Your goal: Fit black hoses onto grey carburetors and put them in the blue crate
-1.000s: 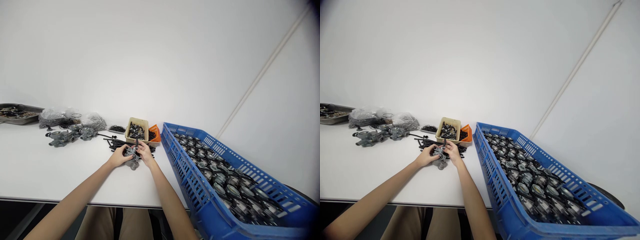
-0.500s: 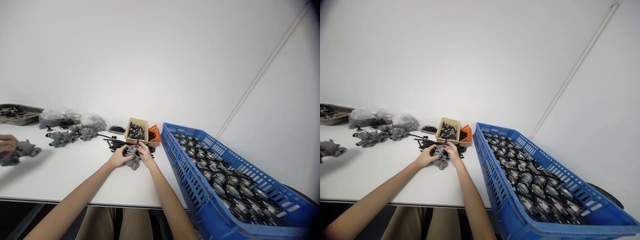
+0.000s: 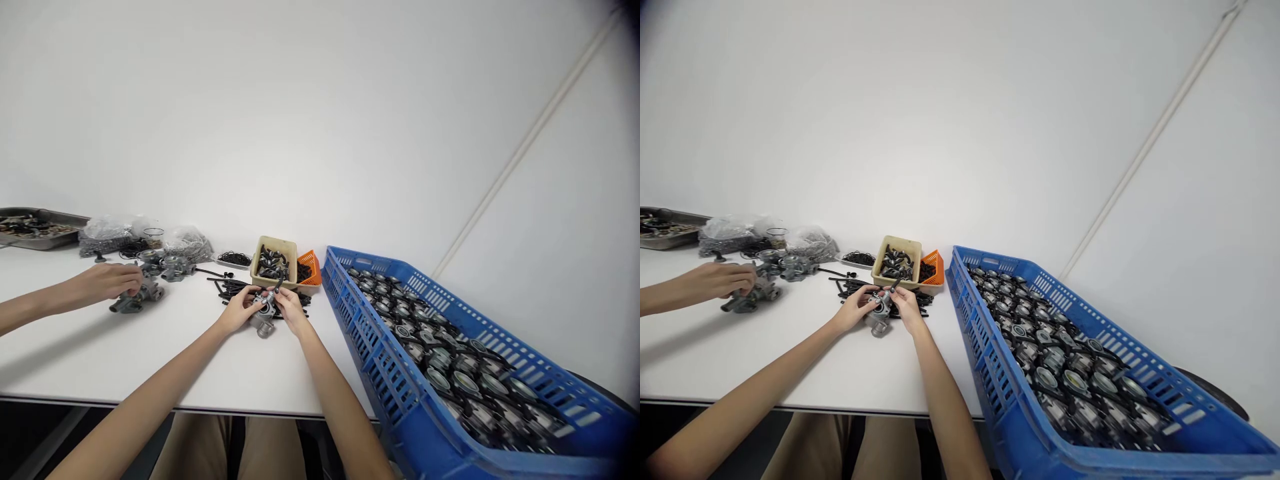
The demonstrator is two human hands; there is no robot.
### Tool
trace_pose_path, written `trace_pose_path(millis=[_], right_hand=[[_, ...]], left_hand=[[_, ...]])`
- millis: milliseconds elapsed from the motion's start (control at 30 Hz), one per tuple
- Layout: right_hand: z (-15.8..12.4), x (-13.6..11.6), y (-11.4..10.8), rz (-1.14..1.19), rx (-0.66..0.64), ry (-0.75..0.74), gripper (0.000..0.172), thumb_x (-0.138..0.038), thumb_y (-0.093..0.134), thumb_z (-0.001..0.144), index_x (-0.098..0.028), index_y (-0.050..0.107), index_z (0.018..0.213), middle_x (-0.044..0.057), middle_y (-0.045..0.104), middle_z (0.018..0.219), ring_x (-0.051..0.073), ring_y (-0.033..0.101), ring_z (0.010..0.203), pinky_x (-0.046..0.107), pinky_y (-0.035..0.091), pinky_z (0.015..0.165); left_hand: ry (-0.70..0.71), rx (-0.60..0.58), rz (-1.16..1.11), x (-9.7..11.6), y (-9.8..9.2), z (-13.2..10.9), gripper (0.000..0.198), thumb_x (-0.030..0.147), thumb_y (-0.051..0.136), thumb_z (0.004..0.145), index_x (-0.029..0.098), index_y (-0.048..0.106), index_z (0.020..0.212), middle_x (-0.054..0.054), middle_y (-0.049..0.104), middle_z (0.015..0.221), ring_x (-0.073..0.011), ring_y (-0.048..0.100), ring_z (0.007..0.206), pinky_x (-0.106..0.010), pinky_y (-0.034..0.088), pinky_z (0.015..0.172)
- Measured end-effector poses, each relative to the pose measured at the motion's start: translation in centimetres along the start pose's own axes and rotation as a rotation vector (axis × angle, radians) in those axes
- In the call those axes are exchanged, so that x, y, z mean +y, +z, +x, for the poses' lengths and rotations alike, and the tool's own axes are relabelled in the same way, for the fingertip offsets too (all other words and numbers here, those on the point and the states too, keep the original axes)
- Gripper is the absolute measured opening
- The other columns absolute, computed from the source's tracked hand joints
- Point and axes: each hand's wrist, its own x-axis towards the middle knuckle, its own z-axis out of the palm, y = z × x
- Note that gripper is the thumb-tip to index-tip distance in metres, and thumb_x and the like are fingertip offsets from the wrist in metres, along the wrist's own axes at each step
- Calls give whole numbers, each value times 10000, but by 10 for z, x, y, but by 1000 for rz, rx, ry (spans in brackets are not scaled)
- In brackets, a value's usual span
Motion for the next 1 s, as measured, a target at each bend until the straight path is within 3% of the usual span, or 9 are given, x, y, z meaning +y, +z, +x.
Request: trace_pose_path(millis=[167, 367, 600, 700, 833, 933, 1000], right_hand=[[2, 0, 0, 36, 5, 16, 398, -478, 682, 688, -170, 683, 941, 63, 713, 823, 203, 643, 873, 341, 440, 887], [2, 3, -2, 4, -9, 16, 412, -394, 746, 628, -189, 680, 980, 54, 719, 868, 215, 641, 904, 353, 440, 891], [6, 8, 2, -34, 136, -38, 317, -362, 803, 536, -177, 671, 758, 19, 699, 707, 178, 648, 723, 316, 476, 780], [6, 7, 6, -62, 218, -54, 327, -369, 804, 512, -177, 660, 734, 13, 682, 664, 164, 629, 650, 304, 487, 699], [5, 4, 11, -172, 352, -121, 322, -375, 782, 531, -163, 677, 749, 48, 694, 714, 179, 631, 674, 313, 496, 684], [3, 2, 16, -227, 436, -190, 315, -381, 761, 553, -149, 683, 751, 65, 699, 748, 192, 638, 717, 322, 501, 714], [2, 0, 19, -252, 455, -229, 306, -377, 756, 561, -147, 686, 750, 62, 699, 751, 193, 640, 730, 319, 500, 727]], left_hand=[[-22, 32, -34, -2, 0, 1, 636, 533, 576, 744, 168, 403, 1236, -95, 665, 997, -216, 634, 923, -368, 494, 836], [-36, 59, -36, -5, -1, 0, 628, 555, 528, 775, 191, 364, 1260, -99, 665, 1047, -213, 635, 942, -362, 487, 844], [-50, 131, -250, -6, 3, 6, 556, 571, 522, 761, 191, 469, 1162, -67, 645, 1064, -175, 605, 994, -293, 491, 860], [-136, 60, -461, -2, 10, 5, 549, 575, 544, 742, 183, 504, 1124, -77, 618, 1122, -183, 596, 1007, -292, 503, 847], [-269, -101, -699, 10, 16, -4, 683, 535, 618, 712, 229, 408, 1285, -113, 537, 1267, -219, 619, 966, -352, 527, 792], [-307, -132, -636, 18, 15, -7, 818, 392, 738, 657, 308, 329, 1360, -93, 512, 1307, -227, 615, 988, -368, 505, 830], [-265, -70, -572, 21, 13, -6, 731, 362, 742, 667, 290, 417, 1318, -76, 521, 1305, -228, 571, 1079, -352, 470, 898]])
